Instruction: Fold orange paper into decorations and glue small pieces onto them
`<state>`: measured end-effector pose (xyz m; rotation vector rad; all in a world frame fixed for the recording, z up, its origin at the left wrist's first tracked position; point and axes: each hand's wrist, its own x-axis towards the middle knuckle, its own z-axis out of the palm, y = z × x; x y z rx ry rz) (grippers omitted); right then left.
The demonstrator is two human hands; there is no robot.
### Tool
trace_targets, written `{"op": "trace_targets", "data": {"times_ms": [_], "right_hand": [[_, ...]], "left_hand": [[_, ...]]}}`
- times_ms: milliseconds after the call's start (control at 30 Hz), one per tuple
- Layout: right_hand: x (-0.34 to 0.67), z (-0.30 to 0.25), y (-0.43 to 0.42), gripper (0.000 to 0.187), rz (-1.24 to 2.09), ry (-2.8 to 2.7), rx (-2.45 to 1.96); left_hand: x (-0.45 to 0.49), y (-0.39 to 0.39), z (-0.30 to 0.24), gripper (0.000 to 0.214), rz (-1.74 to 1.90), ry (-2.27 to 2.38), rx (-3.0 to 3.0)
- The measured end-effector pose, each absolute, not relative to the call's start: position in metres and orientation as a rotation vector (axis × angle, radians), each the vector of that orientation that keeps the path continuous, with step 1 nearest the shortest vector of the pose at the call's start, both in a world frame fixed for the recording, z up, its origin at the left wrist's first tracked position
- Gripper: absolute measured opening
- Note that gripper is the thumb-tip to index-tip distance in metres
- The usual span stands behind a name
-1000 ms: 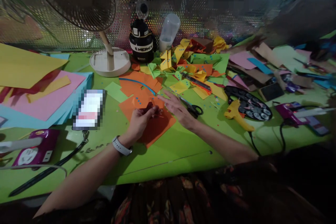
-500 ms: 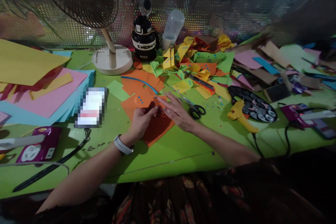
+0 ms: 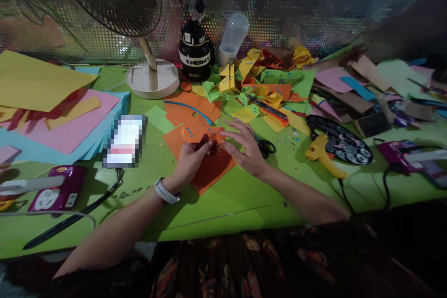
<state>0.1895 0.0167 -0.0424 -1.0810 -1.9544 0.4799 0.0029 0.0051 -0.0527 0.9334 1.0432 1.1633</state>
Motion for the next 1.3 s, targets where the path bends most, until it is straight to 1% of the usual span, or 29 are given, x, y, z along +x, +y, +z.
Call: {"op": "trace_targets", "data": {"times_ms": [100,233,533,800,1300], "right_hand": [[0.189,-0.041,0.02,0.015,0.374,-1.853,-1.097],[0.189,-0.041,0.023,0.01,0.315,-1.858,-1.115],[0.185,-0.045,0.022,0.007,0.287,-1.905,-1.103],[0.184,-0.046,0.02,0.003,0.283,-1.899,-1.057],[0.183,-0.045,0.02,0.008,0.288,-1.884,-0.982]], "left_hand": [[0.004,0.004,-0.051,0.032,1.172,1.044,0.967],[0.006,0.002,-0.046,0.026,1.192,1.033,1.065],[0.004,0.004,-0.058,0.019,1.226,0.975,1.238],[0.004,0.003,-0.054,0.018,1.194,0.981,1.25],[0.006,0.004,-0.048,0.022,1.2,0.999,1.213]]}}
